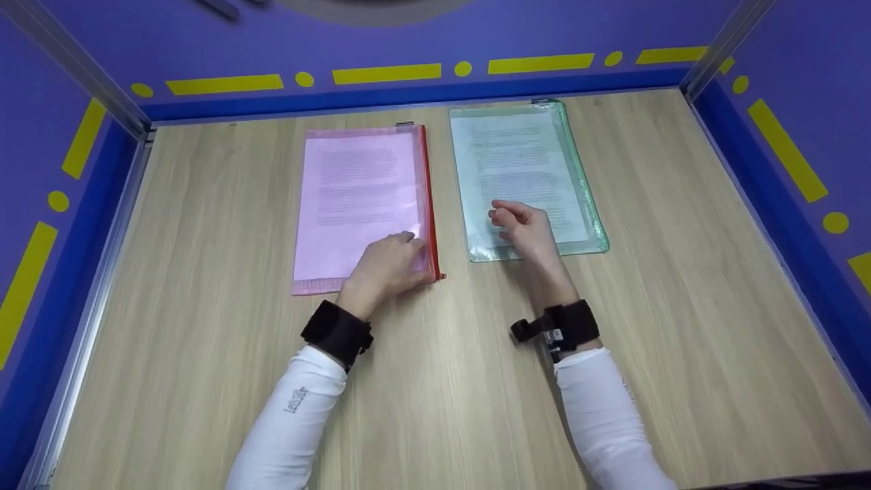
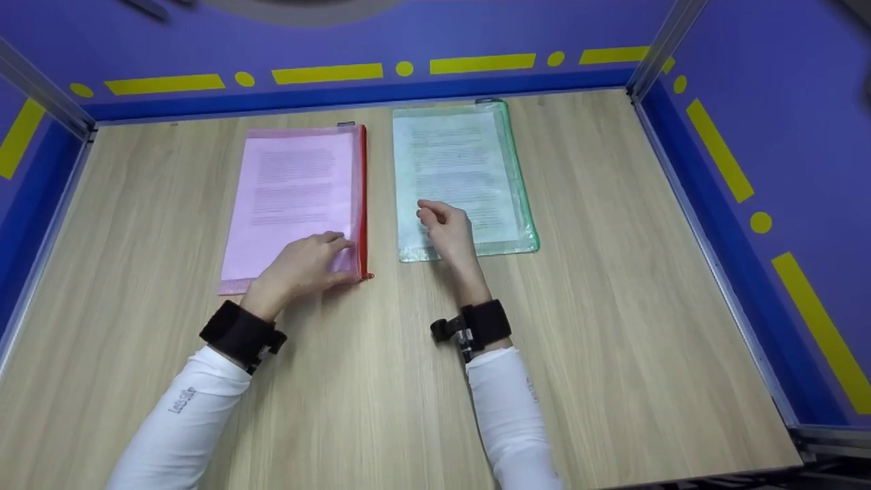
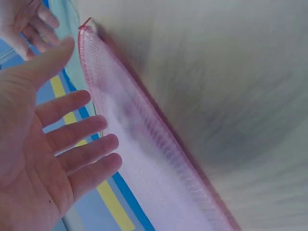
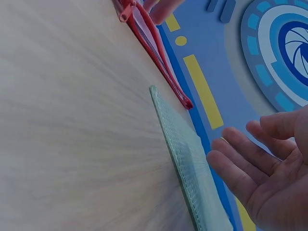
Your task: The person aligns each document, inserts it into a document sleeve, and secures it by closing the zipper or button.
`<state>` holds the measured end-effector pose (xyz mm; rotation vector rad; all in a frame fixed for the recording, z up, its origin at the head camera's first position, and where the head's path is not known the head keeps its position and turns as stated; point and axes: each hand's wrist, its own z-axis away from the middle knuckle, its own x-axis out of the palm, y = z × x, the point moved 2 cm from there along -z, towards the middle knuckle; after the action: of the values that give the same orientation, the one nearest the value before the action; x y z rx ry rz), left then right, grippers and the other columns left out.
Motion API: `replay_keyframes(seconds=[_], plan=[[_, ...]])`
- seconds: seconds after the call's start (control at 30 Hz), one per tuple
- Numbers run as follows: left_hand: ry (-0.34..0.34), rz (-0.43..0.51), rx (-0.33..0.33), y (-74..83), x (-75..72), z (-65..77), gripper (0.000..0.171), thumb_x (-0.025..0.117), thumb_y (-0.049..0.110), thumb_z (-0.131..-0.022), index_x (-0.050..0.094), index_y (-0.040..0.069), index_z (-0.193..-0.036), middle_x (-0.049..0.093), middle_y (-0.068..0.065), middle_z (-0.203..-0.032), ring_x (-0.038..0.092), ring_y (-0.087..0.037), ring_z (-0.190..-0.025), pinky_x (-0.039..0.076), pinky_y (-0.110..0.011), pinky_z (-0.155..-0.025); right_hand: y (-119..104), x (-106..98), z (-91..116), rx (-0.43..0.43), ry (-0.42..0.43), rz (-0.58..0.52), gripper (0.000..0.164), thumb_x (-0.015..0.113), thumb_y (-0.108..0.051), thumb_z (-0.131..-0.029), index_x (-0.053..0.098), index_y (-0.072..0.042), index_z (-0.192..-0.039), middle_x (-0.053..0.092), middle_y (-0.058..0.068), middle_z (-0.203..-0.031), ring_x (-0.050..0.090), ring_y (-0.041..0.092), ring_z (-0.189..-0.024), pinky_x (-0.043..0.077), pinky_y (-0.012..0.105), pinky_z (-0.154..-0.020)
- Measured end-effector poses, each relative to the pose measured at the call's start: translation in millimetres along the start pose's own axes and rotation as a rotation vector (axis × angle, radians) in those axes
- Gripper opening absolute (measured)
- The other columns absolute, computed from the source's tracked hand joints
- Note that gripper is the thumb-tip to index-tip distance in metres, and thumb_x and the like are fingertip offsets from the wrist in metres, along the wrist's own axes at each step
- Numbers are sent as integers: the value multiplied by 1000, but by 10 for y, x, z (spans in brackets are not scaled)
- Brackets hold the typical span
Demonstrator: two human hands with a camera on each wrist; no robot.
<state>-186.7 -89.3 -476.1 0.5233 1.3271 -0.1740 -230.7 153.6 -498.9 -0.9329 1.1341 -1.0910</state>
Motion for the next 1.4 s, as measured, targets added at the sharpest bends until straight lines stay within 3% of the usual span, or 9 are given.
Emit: replay_keyframes(seconds=[0.2, 0.33, 0.53, 0.7, 0.93, 1.17, 1.4], plan=[[-48, -14, -24, 9, 97, -75, 74, 85, 43, -73, 60, 2, -129, 55, -21, -139, 50, -37, -134, 47, -48, -108, -23, 4, 15, -20, -11, -7, 38, 56, -20, -101, 60, 0, -133, 67, 22, -127, 65, 31, -119, 55, 45, -98], [-15, -18, -38, 12, 119, -76, 70, 86, 45, -71, 63, 1, -120, 57, -20, -131, 57, -36, -121, 54, -48, -96, -22, 20, 16, -15, -10, -10, 37, 56, -20, -101, 61, 0, -132, 67, 22, -127, 65, 31, -119, 55, 44, -98], [-14, -52, -6, 21, 107, -28, 57, 80, 46, -79, 66, 2, -111, 62, -19, -120, 62, -33, -109, 57, -47, -89, 20, 59, 14, 0, -15, 6, 37, 55, -20, -101, 61, -1, -132, 68, 20, -126, 65, 29, -118, 55, 42, -97], [-11, 0, 25, 46, 78, -11, 34, 71, 37, -90, 69, 3, -96, 66, -14, -104, 64, -30, -92, 56, -47, -81, 12, 91, 31, -29, -6, -2, 37, 55, -19, -101, 61, -1, -133, 68, 20, -125, 65, 30, -119, 54, 44, -99], [61, 92, 18, 34, 89, -37, 19, 57, 18, -93, 68, 4, -87, 70, -11, -92, 65, -28, -82, 55, -47, -78, -5, 129, 32, -42, -9, 24, 35, 54, -18, -102, 61, -1, -132, 68, 20, -125, 66, 29, -118, 55, 41, -98], [194, 213, -49, -16, 59, -59, 25, 53, 17, -96, 70, 2, -106, 73, -13, -89, 56, -22, -69, 54, -45, -73, 0, 156, 51, -41, -31, 19, 36, 54, -18, -102, 60, 0, -133, 68, 20, -125, 65, 29, -118, 55, 41, -99], [307, 246, -56, -26, -57, -60, 21, 53, 12, -97, 67, 0, -107, 74, -19, -90, 66, -31, -71, 56, -46, -68, -9, 184, 60, -57, -51, 22, 36, 53, -18, -102, 61, 0, -132, 68, 20, -124, 66, 28, -116, 55, 40, -98]])
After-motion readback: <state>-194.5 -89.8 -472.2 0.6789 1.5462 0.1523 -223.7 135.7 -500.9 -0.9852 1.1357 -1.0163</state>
